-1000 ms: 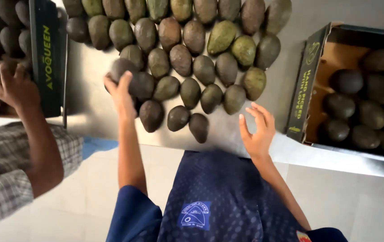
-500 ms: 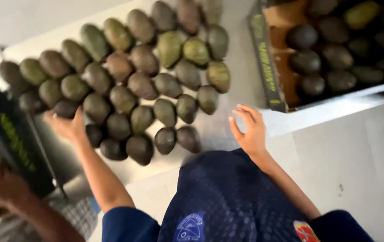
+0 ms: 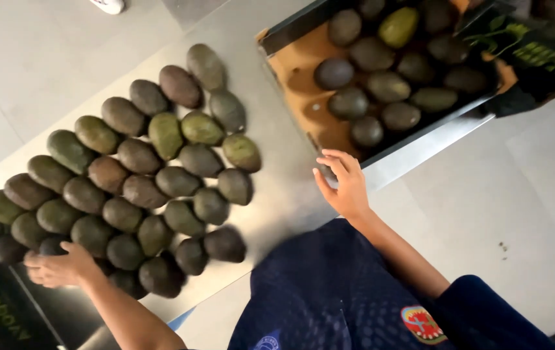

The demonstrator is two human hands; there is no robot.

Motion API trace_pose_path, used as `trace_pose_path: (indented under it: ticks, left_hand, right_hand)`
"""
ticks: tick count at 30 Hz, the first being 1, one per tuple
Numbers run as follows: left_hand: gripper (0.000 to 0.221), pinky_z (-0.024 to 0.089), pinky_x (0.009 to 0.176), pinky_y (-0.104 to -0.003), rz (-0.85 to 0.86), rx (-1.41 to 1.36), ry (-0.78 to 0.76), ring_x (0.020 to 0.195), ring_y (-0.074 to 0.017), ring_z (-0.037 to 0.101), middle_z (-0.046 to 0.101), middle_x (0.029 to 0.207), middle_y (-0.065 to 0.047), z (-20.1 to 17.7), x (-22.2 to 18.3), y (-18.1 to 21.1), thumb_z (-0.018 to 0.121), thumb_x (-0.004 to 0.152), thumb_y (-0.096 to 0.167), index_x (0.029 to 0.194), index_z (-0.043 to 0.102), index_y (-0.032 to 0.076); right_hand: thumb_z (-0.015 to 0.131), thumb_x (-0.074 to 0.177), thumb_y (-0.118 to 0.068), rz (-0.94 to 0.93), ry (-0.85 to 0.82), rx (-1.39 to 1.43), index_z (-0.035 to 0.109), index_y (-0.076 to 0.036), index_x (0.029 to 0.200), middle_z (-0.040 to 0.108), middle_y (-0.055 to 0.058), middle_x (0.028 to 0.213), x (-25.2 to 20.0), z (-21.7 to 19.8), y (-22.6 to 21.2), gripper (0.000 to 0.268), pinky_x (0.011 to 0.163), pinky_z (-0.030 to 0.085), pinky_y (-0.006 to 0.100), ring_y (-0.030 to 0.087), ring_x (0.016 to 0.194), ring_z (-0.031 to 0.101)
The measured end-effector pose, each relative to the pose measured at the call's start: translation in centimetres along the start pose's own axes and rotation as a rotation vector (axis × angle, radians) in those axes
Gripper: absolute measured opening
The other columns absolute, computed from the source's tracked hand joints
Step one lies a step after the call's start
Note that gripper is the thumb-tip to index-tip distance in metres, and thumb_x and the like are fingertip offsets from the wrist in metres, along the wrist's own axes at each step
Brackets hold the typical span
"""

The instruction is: The person is sorting avocados on a table and placing them into cardboard boxes.

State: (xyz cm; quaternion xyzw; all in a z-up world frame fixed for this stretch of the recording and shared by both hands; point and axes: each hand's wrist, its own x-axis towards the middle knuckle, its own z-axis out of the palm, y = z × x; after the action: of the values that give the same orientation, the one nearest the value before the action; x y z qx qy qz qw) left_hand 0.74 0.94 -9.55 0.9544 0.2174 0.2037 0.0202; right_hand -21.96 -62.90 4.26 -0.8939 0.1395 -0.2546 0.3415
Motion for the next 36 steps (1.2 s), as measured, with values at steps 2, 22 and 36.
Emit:
trace_pose_path:
  ticks: [2, 22, 36]
  left_hand:
    - [0.065, 0.048, 0.092, -0.058, 0.04, -0.096, 0.08, 0.116, -0.0445, 0.057, 0.056, 0.127, -0.022, -4.5, -2.8, 8.0, 0.089, 0.086, 0.015, 0.136, 0.049, 0.004]
    - [0.062, 0.045, 0.102, -0.056, 0.927, -0.657, -0.547, 0.123, -0.0435, 0.05, 0.053, 0.133, -0.019, -11.1, -31.3, 66.2, 0.083, 0.077, 0.023, 0.132, 0.058, 0.011]
    - [0.069, 0.049, 0.092, -0.054, 0.623, -0.601, -0.485, 0.105, -0.0479, 0.053, 0.055, 0.116, -0.023, -12.6, -32.7, 65.7, 0.09, 0.062, 0.023, 0.124, 0.06, 0.018]
  right_hand:
    - [0.08, 0.088, -0.01, -0.002, 0.009, 0.014, 0.072, -0.007, 0.11, 0.068, 0.011, 0.122, 1.2, -2.0, 2.6, 0.023, 0.089, 0.054, 0.041, 0.032, 0.106, 0.065]
    - [0.077, 0.091, -0.015, -0.199, 0.029, -0.137, 0.068, -0.005, 0.113, 0.067, 0.014, 0.121, 9.5, -13.3, 23.3, 0.025, 0.093, 0.048, 0.048, 0.038, 0.106, 0.063]
    - [0.075, 0.087, -0.014, -0.197, 0.055, -0.069, 0.07, -0.006, 0.097, 0.071, 0.01, 0.107, 10.0, -13.9, 22.7, 0.014, 0.081, 0.055, 0.044, 0.035, 0.093, 0.066]
